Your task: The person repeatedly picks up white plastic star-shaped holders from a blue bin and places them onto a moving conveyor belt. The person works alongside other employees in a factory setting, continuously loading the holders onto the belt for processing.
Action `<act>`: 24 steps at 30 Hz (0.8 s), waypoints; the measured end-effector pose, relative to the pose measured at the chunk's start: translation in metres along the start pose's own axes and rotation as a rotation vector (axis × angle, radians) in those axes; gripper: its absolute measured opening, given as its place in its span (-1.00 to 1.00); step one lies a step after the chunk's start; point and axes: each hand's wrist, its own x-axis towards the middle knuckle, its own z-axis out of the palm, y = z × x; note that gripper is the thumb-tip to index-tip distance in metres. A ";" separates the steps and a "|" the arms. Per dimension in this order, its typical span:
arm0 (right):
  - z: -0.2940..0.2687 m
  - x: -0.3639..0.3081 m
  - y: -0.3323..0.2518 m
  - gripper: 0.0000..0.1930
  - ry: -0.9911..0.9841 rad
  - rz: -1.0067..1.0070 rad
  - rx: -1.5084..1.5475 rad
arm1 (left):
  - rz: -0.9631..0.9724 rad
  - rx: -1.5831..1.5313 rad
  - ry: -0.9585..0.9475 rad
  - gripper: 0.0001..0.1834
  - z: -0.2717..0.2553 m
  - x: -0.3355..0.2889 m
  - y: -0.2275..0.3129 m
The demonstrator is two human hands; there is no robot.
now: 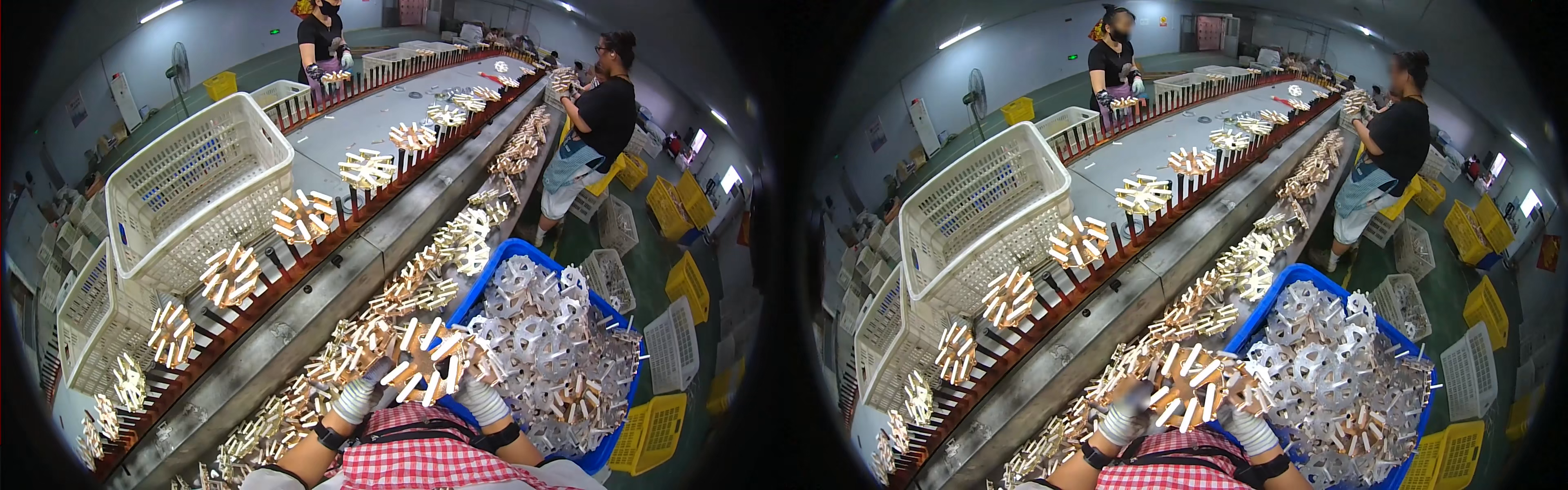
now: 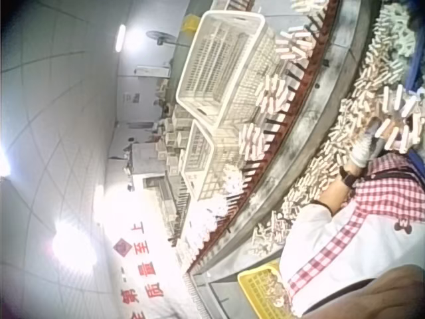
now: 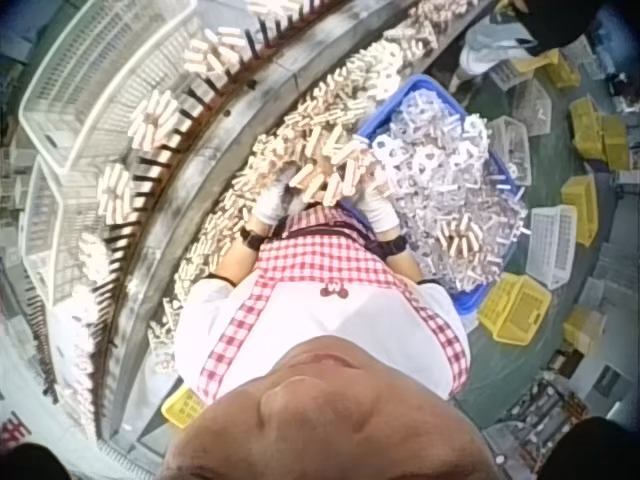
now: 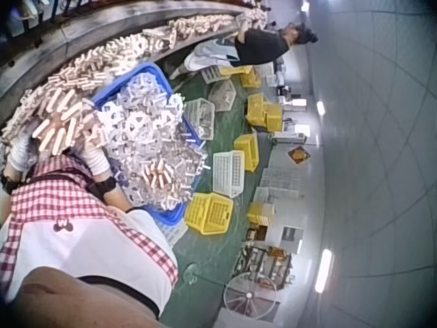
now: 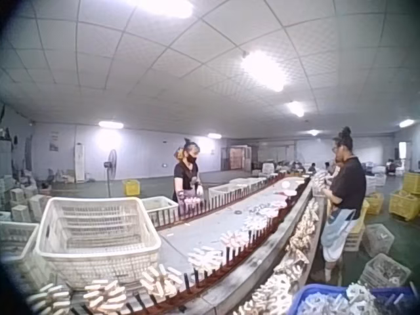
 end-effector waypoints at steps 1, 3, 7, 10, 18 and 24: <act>-0.009 0.007 0.004 -0.50 0.066 -0.103 0.119 | -0.007 -0.019 -0.010 -0.50 0.009 0.000 0.005; 0.023 0.015 -0.028 -0.41 0.033 -0.164 0.045 | 0.067 0.077 -0.031 -0.53 -0.010 0.018 0.002; 0.062 0.010 -0.083 -0.44 0.026 -0.181 0.015 | 0.460 0.762 -0.058 -0.52 -0.030 0.054 -0.011; 0.034 0.029 -0.073 -0.45 0.064 -0.200 -0.161 | 0.442 0.791 0.007 -0.56 -0.033 0.067 -0.009; 0.012 0.055 -0.129 -0.59 0.088 -0.080 0.017 | 0.401 1.023 0.011 -0.51 -0.057 0.120 -0.035; -0.020 0.078 -0.174 -0.65 0.208 -0.170 0.181 | 0.403 1.472 0.160 -0.55 -0.035 0.149 -0.024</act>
